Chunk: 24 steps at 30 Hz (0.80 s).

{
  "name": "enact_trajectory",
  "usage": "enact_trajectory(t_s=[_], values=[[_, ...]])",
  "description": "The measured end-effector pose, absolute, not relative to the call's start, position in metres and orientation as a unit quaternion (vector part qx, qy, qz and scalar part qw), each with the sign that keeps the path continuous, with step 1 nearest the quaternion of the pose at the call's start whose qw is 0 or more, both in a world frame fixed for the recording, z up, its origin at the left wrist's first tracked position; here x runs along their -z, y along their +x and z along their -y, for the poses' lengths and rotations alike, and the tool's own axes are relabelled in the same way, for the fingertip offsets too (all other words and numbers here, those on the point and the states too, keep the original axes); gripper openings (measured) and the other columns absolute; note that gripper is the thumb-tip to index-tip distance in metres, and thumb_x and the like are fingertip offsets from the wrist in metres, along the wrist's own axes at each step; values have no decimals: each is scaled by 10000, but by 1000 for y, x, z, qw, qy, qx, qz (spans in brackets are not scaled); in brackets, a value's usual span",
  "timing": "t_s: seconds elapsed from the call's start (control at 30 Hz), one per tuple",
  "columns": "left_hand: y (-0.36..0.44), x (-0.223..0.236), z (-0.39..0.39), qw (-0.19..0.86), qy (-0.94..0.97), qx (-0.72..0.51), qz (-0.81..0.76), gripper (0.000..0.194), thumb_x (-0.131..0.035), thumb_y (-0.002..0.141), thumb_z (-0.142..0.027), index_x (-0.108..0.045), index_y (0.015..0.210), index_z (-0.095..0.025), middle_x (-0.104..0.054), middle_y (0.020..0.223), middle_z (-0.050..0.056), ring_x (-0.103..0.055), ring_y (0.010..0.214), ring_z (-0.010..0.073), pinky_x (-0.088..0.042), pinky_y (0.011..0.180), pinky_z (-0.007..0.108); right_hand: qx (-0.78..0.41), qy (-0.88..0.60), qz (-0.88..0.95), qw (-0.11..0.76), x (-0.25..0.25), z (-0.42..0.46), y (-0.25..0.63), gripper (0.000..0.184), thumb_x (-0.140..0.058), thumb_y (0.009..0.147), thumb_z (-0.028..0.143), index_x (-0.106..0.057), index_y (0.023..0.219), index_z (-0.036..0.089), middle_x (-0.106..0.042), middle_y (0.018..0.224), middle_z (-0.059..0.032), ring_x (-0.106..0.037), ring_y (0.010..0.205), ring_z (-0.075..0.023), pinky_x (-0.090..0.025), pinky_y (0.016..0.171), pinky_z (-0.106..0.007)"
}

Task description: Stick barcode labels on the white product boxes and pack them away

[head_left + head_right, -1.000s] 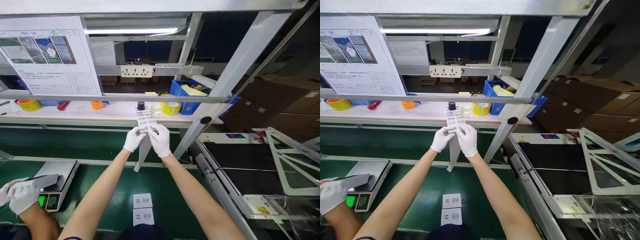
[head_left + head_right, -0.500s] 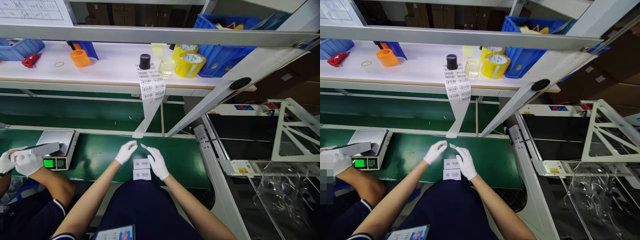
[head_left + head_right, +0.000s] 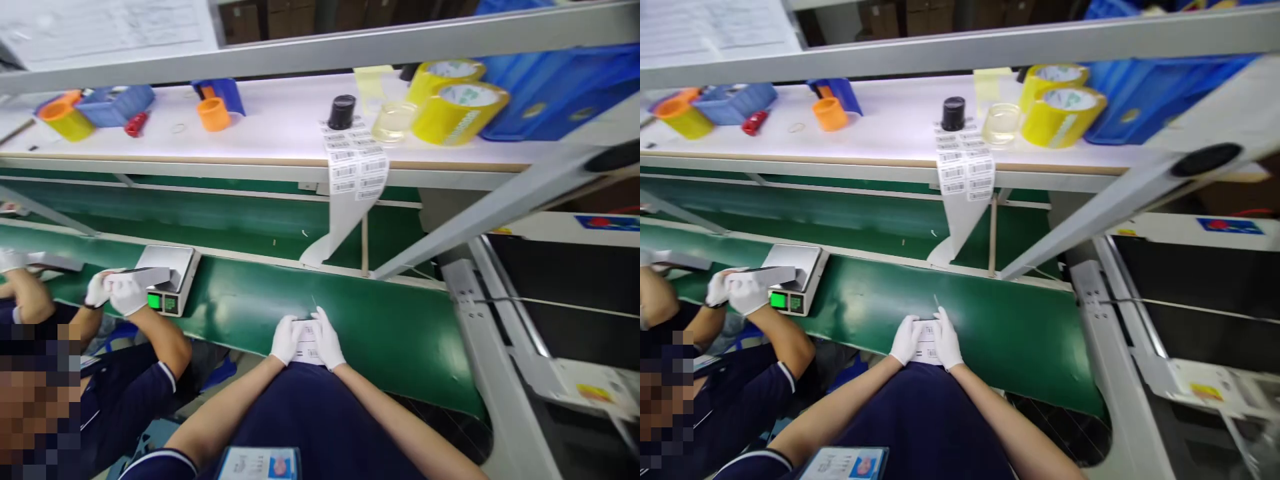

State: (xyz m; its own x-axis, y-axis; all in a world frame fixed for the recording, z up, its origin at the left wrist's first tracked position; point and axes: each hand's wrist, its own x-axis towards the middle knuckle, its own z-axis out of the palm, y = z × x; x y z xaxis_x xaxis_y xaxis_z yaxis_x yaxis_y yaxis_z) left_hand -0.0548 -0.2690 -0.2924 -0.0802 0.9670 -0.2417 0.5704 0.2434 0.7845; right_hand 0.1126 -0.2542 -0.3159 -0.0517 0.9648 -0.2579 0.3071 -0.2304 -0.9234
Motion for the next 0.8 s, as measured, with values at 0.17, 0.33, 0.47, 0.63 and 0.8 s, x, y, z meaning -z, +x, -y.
enact_trajectory(t_s=[0.17, 0.33, 0.47, 0.63, 0.8], values=[[-57, 280, 271, 338, 601, -190, -698, 387, -482, 1041, -465, -659, 1180, -150, -702, 1152, 141, -644, 1114, 285, -513, 1038, 460, -506, -604, 544, 289, 319, 256, 111, 819, -410, 938, 615, -406, 1600, 135, -644, 1421, -176, -611, 1320, -319, -441, 1187, -524], [-79, 257, 266, 274, 700, -116, -649, 405, -531, 1034, -490, -700, 1222, -173, -705, 1182, 128, -604, 1190, 317, -493, 1063, 491, -485, -624, 545, 280, 307, 258, 119, 849, -386, 925, 707, -477, 1545, 135, -613, 1463, -179, -553, 1393, -340, -397, 1224, -534], [-110, 234, 266, 223, 730, -100, -639, 479, -541, 1024, -526, -672, 1310, -164, -683, 1283, 151, -564, 1282, 337, -464, 1118, 502, -474, -627, 546, 290, 293, 255, 126, 789, -401, 914, 718, -570, 1446, 161, -620, 1454, -168, -578, 1362, -336, -406, 1221, -537], [-142, 204, 259, 209, 711, -93, -665, 503, -506, 1038, -521, -659, 1362, -169, -691, 1286, 171, -590, 1269, 350, -480, 1100, 519, -477, -618, 553, 291, 276, 250, 129, 728, -422, 917, 709, -623, 1373, 178, -676, 1376, -147, -602, 1322, -341, -420, 1206, -563], [-141, 193, 254, 239, 690, -54, -682, 470, -498, 1046, -496, -698, 1334, -183, -724, 1248, 155, -652, 1185, 334, -521, 1052, 503, -461, -592, 587, 304, 268, 251, 122, 748, -406, 935, 685, -606, 1404, 137, -701, 1319, -164, -613, 1302, -350, -446, 1180, -544]])
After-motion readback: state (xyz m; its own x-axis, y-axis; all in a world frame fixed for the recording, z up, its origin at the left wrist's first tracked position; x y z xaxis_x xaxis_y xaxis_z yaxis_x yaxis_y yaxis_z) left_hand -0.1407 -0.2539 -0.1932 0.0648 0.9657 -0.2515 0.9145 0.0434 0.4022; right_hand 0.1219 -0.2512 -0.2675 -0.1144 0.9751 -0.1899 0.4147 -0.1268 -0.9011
